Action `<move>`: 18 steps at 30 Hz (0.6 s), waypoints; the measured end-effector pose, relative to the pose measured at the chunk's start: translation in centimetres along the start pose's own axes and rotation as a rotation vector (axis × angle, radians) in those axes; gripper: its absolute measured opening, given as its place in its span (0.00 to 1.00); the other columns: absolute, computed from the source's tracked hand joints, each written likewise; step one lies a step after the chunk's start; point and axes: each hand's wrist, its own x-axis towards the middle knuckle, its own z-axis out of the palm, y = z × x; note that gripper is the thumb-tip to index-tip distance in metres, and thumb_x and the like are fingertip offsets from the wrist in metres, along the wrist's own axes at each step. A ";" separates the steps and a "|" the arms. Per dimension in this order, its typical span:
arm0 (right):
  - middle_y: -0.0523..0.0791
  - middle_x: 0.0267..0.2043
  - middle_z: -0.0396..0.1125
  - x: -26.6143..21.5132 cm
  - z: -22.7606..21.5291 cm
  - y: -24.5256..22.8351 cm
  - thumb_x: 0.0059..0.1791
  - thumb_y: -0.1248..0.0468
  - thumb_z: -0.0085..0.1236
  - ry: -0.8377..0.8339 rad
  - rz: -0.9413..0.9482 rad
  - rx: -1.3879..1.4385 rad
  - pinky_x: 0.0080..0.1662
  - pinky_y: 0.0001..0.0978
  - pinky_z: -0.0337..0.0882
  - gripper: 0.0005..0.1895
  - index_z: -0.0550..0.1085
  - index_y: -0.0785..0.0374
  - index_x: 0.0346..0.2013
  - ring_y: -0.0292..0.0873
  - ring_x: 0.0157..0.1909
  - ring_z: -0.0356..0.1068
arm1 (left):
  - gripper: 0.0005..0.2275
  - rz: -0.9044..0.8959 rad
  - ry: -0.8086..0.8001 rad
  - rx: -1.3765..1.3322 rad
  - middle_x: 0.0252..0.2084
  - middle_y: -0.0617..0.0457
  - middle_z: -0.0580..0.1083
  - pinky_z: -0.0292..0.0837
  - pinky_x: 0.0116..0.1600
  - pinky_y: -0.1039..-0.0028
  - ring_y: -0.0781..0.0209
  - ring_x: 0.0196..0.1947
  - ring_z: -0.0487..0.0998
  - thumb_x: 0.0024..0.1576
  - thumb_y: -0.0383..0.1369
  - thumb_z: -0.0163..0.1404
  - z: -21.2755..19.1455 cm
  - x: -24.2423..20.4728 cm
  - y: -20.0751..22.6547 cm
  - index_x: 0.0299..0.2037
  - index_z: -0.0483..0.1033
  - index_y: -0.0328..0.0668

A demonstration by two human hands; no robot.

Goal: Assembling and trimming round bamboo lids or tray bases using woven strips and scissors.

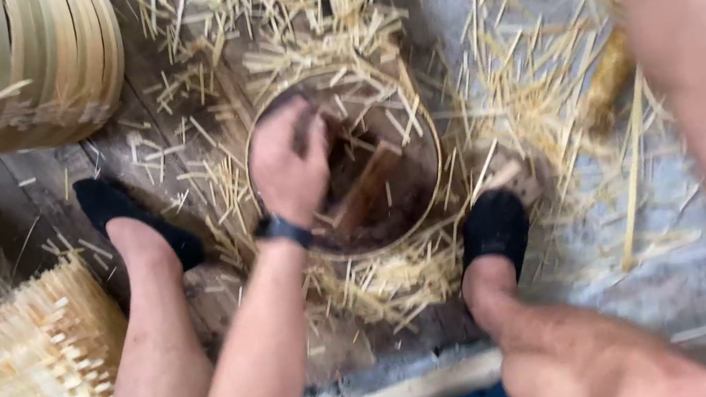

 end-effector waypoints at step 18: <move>0.43 0.32 0.75 -28.2 15.2 -21.5 0.49 0.57 0.65 0.047 0.112 0.687 0.37 0.33 0.73 0.14 0.80 0.63 0.44 0.39 0.32 0.72 | 0.14 -0.360 -0.602 0.126 0.46 0.56 0.78 0.54 0.69 0.47 0.53 0.54 0.73 0.49 0.54 0.62 10.8 9.2 -4.1 0.37 0.86 0.63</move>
